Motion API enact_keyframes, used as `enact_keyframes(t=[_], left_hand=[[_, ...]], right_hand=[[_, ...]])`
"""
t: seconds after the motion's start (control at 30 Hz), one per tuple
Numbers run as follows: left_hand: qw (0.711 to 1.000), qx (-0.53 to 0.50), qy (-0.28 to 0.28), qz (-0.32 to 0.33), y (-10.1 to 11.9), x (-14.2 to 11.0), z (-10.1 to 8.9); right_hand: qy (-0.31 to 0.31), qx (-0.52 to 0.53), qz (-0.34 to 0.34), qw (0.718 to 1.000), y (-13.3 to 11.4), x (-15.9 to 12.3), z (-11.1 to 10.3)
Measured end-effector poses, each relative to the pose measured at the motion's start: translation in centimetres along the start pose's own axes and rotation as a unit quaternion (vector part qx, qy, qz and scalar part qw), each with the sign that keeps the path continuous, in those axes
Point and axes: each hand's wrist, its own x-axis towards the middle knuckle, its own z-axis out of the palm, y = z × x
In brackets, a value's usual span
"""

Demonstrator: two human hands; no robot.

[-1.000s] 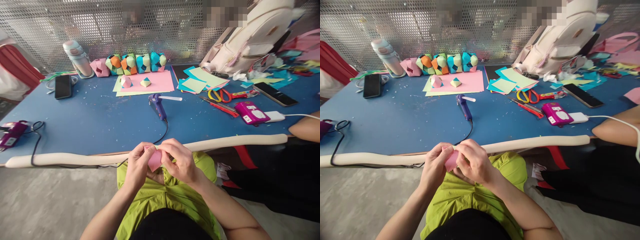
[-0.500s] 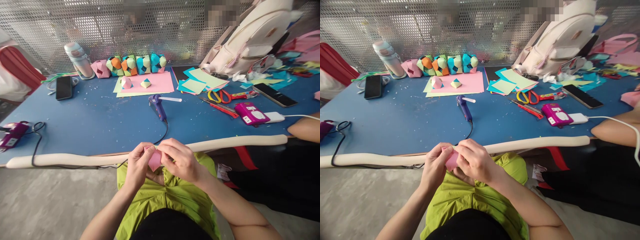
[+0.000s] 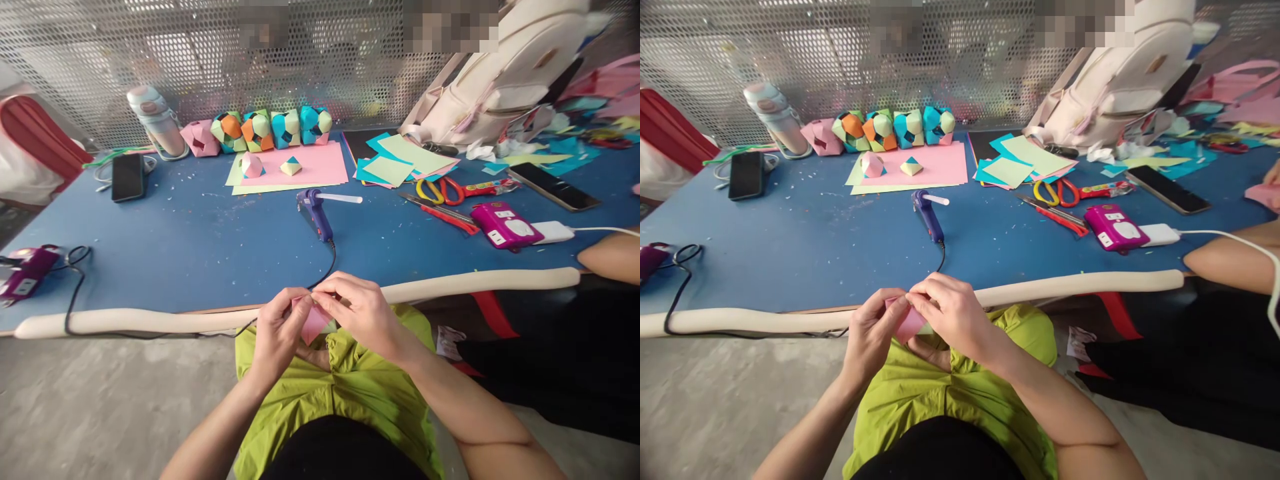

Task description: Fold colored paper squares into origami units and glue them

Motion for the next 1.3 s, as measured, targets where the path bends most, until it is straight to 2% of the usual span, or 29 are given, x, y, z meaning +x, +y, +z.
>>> enact_keyframes(t=[0.13, 0.3, 0.4, 0.47, 0.57, 0.63, 0.7, 0.77, 0.87, 1.0, 1.07, 1.13, 1.23, 1.3], left_hand=[[0.999, -0.026, -0.012, -0.027, -0.1, 0.0, 0.0], [0.998, -0.048, -0.022, -0.044, -0.2, 0.0, 0.0], [0.997, -0.051, -0.022, -0.051, -0.3, 0.1, 0.0], [0.998, -0.043, -0.013, -0.053, -0.3, 0.1, 0.0], [0.998, -0.027, 0.017, -0.051, -0.1, 0.2, 0.1], [0.998, -0.021, 0.040, -0.049, 0.0, 0.2, 0.2], [0.998, -0.025, 0.048, -0.044, 0.0, 0.1, 0.3], [0.998, -0.030, 0.038, -0.041, -0.2, 0.1, 0.3], [0.999, -0.010, 0.016, -0.035, -0.3, 0.2, 0.2], [0.997, 0.071, 0.001, 0.038, 0.0, 0.5, -0.2], [0.992, 0.101, 0.034, 0.073, 0.2, 0.4, -0.2], [0.987, 0.108, 0.090, 0.082, 0.3, 0.4, -0.2], [0.983, 0.080, 0.157, 0.059, 0.0, 0.3, 0.2], [0.983, 0.034, 0.177, 0.040, -0.2, 0.3, 0.4]], right_hand=[[-0.007, -0.174, -0.136, 0.975, 0.4, -0.1, -0.1], [-0.030, -0.245, -0.188, 0.951, 0.9, -0.3, 0.1], [-0.046, -0.259, -0.180, 0.948, 1.2, -0.2, 0.3], [-0.054, -0.219, -0.167, 0.960, 1.2, 0.0, 0.2], [-0.050, -0.071, -0.083, 0.993, 0.7, 0.2, 0.0], [-0.034, 0.002, -0.013, 0.999, 0.4, 0.2, 0.0], [-0.014, 0.018, 0.015, 1.000, 0.2, 0.1, 0.2], [-0.001, -0.002, 0.003, 1.000, 0.3, 0.1, 0.4], [-0.017, -0.075, -0.051, 0.996, 0.6, 0.2, 0.4], [-0.057, -0.150, -0.115, 0.980, 0.7, 0.5, -0.1], [-0.056, -0.103, -0.103, 0.988, 0.3, 0.5, -0.3], [-0.026, -0.035, -0.068, 0.997, -0.2, 0.4, -0.5], [0.040, -0.008, -0.019, 0.999, -0.7, -0.1, -0.1], [0.064, -0.025, 0.006, 0.998, -0.7, -0.4, 0.4]])
